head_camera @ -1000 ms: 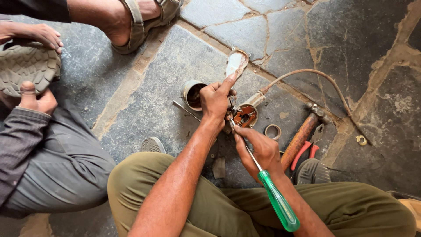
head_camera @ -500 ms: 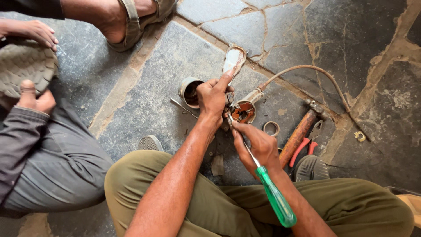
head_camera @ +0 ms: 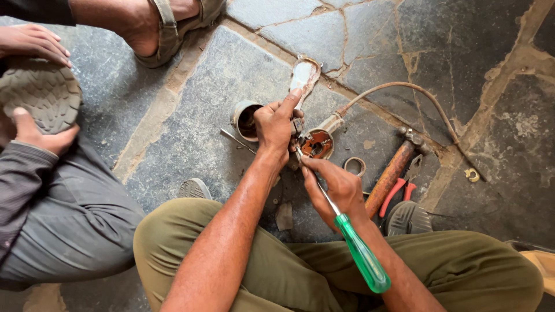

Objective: The person sits on a stone floor and uses a screwdriver to manipulate a small metal component, likely a carburetor or fuel valve. They repeatedly loosen and tighten a screw on the component while holding it steady with their other hand.

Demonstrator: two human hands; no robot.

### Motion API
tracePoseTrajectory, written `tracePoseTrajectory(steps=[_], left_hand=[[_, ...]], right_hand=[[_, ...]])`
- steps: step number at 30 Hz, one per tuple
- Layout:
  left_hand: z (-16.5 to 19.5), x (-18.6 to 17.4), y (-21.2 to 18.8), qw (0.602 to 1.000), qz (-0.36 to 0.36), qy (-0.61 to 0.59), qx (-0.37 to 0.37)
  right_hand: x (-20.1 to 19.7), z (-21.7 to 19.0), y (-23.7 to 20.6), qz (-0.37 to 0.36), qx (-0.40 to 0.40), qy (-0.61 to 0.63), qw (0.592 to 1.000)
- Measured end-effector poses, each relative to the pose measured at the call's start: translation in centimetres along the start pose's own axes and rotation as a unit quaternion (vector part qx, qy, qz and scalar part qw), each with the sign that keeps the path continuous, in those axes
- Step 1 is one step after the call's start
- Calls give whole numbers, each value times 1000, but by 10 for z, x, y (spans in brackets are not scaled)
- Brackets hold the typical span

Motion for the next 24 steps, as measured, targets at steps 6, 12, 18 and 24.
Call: tracePoseTrajectory(steps=[6, 12, 18, 24], left_hand=[[4, 2, -1, 999, -12, 38, 11], [13, 9, -5, 997, -36, 64, 4], [15, 16, -7, 990, -85, 106, -33], [28, 12, -10, 990, -31, 133, 28]], right_hand=[[0, 0, 1, -5, -2, 2, 1000], [-2, -3, 1, -1, -47, -20, 999], [-4, 1, -1, 3, -53, -20, 998], [-4, -6, -1, 1, -83, -48, 995]])
Point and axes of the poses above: each hand's wrist, its own y-axis towards the middle knuckle, its own x-axis out of the palm, z = x × y, the point moved 9 cm from there along y, towards the middle knuckle, and after that the axes turned 7 degrees about y, right-handed, at the moved point
